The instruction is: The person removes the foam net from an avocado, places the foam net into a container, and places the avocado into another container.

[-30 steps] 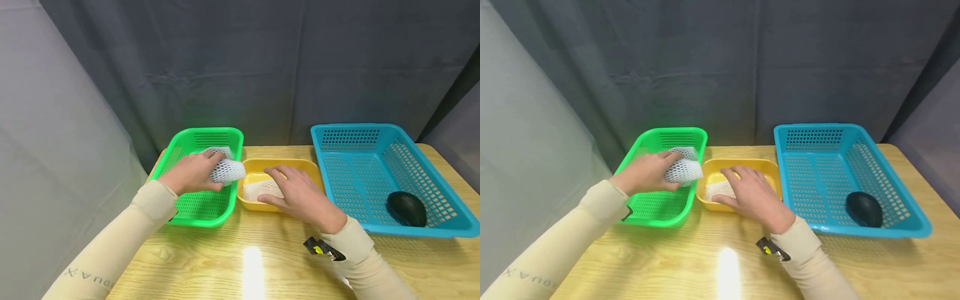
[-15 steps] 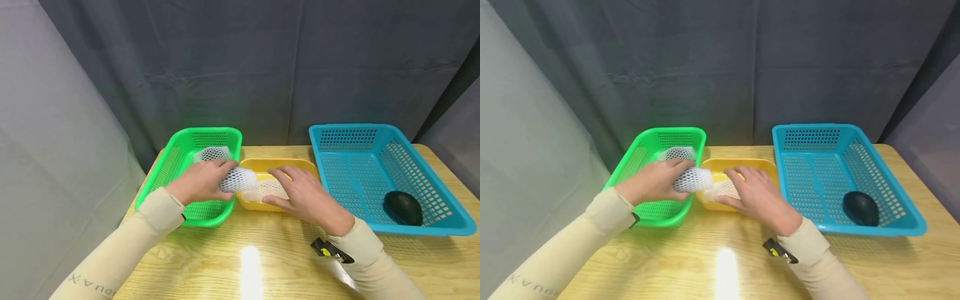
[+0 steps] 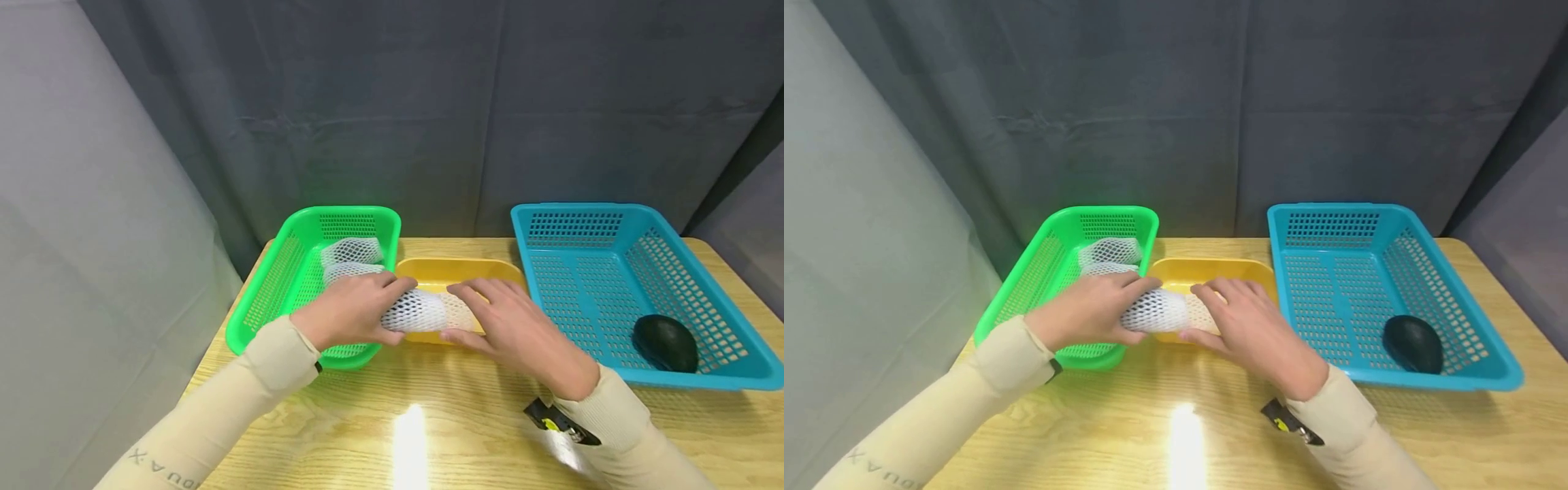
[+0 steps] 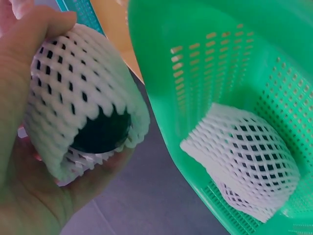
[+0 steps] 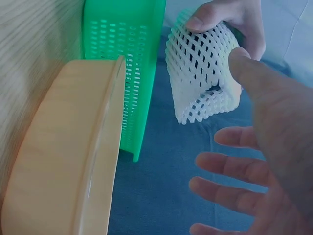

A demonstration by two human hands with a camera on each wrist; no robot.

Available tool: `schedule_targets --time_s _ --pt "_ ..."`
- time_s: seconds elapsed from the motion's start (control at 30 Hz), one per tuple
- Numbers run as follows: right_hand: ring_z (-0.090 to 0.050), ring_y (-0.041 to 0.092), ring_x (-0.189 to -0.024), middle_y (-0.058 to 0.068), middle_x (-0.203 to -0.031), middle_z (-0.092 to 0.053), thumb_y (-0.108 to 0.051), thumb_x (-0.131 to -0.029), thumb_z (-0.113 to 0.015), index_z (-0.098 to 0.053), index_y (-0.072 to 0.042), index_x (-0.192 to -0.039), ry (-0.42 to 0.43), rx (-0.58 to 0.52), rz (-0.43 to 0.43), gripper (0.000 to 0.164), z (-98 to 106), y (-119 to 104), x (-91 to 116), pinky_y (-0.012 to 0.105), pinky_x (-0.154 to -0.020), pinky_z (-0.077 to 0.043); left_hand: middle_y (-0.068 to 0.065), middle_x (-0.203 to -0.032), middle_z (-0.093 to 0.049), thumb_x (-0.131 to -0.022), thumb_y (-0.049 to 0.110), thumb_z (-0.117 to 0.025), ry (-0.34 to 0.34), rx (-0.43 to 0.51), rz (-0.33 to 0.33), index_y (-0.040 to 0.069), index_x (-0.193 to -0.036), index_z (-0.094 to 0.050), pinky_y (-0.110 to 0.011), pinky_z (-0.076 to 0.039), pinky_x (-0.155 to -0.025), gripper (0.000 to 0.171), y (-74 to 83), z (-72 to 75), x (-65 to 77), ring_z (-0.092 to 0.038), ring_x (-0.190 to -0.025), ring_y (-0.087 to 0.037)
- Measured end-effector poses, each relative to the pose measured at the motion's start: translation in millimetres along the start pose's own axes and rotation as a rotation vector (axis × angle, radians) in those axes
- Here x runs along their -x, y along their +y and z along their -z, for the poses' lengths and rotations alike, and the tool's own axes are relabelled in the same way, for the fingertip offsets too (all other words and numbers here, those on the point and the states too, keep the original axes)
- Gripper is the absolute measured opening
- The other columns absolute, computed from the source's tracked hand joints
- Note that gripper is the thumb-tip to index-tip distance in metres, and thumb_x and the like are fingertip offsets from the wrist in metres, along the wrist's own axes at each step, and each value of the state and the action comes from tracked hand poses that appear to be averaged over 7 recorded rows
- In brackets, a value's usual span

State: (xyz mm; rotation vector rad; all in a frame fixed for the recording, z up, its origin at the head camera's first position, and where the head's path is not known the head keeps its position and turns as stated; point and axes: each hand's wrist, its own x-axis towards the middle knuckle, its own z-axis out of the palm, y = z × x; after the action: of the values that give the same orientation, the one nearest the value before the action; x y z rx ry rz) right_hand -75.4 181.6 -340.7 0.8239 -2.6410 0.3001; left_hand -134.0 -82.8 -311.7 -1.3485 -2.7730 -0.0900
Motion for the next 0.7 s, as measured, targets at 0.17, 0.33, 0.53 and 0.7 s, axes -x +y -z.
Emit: schedule_targets --time_s 0.17,0.33,0.53,0.7 --pt "-0.069 0.032 -0.113 0.010 -0.122 -0.072 -0.054 -0.094 -0.069 -0.067 -0.007 -0.130 0.015 0.003 0.039 0.059 0 -3 5 0.053 -0.099 -0.055 -0.001 -0.112 -0.071 -0.084 0.045 -0.078 0.018 -0.012 -0.039 0.018 -0.139 -0.057 -0.030 -0.060 -0.069 0.065 10.5 -3.2 -0.2 -0.068 -0.087 -0.015" --pt "-0.070 0.030 -0.109 0.008 -0.117 -0.074 -0.041 -0.091 -0.077 -0.071 -0.008 -0.122 0.039 -0.008 0.079 0.045 -2 -5 10 0.048 -0.097 -0.057 -0.001 -0.110 -0.071 -0.084 0.049 -0.079 0.024 -0.046 -0.074 0.019 -0.138 -0.056 -0.030 -0.059 -0.066 0.066 19.8 -8.1 -0.9 -0.068 -0.086 -0.014" --pt "-0.071 0.027 -0.104 0.006 -0.110 -0.075 -0.020 -0.088 -0.075 -0.074 -0.006 -0.113 0.078 0.008 0.125 0.029 -4 -6 16 0.044 -0.095 -0.059 -0.001 -0.109 -0.072 -0.083 0.051 -0.078 0.038 -0.066 -0.086 0.020 -0.138 -0.057 -0.028 -0.058 -0.061 0.066 26.8 -12.4 -2.2 -0.068 -0.086 -0.014" --pt "-0.071 0.027 -0.102 0.007 -0.107 -0.075 -0.008 -0.082 -0.072 -0.076 -0.003 -0.107 0.090 0.026 0.137 0.025 -5 -5 21 0.043 -0.095 -0.059 -0.002 -0.112 -0.073 -0.085 0.050 -0.077 0.020 -0.080 -0.086 0.019 -0.140 -0.055 -0.029 -0.059 -0.061 0.067 31.0 -16.0 -1.9 -0.069 -0.088 -0.015"
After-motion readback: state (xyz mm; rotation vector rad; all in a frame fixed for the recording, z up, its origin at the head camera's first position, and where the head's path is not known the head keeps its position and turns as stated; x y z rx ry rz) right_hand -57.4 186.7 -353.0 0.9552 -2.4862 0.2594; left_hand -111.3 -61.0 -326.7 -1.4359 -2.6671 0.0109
